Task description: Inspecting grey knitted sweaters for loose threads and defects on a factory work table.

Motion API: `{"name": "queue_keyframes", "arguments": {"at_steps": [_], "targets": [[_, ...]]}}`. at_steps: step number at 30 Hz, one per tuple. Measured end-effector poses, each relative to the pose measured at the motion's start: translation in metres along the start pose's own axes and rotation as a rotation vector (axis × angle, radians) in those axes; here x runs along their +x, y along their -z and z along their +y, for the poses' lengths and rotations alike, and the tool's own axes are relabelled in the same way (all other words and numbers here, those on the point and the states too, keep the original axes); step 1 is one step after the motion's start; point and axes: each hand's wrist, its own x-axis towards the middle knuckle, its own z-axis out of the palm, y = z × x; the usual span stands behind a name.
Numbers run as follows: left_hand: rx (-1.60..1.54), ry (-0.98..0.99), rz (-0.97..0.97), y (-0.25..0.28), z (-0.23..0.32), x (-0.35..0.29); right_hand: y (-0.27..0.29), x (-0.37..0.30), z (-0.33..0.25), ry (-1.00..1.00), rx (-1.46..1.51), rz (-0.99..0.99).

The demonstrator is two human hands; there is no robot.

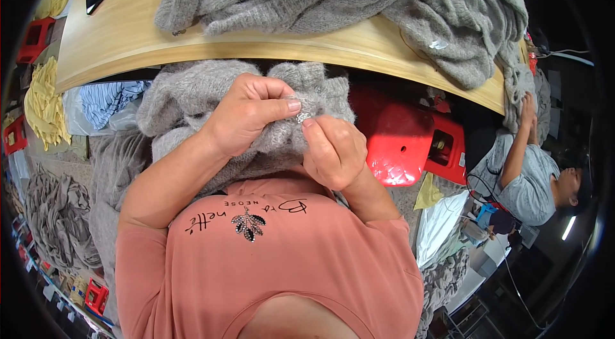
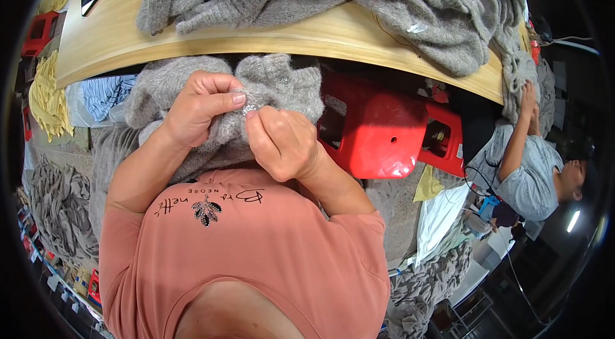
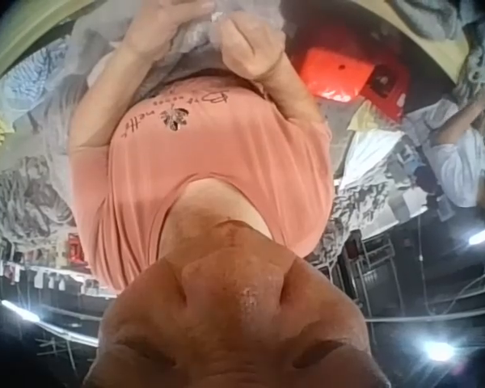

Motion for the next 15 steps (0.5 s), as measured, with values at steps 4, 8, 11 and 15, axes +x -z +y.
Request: {"name": "queue_keyframes", "arguments": {"at_steps": [4, 8, 11, 15], "targets": [[0.008, -0.016, 0.014, -0.001, 0.0, -0.001, 0.001, 0.005, 0.002, -0.145, 0.084, -0.063], [0.12, -0.093, 0.056, -0.001, 0.003, -0.004, 0.002, 0.011, 0.01, -0.464, 0.42, -0.144], [0.421, -0.172, 0.091, -0.002, 0.006, -0.009, 0.002, 0.012, 0.013, -0.597, 0.608, -0.19], [0.603, -0.378, 0.155, -0.002, 0.006, -0.011, -0.003, 0.01, 0.01, -0.67, 0.605, -0.18]]}}
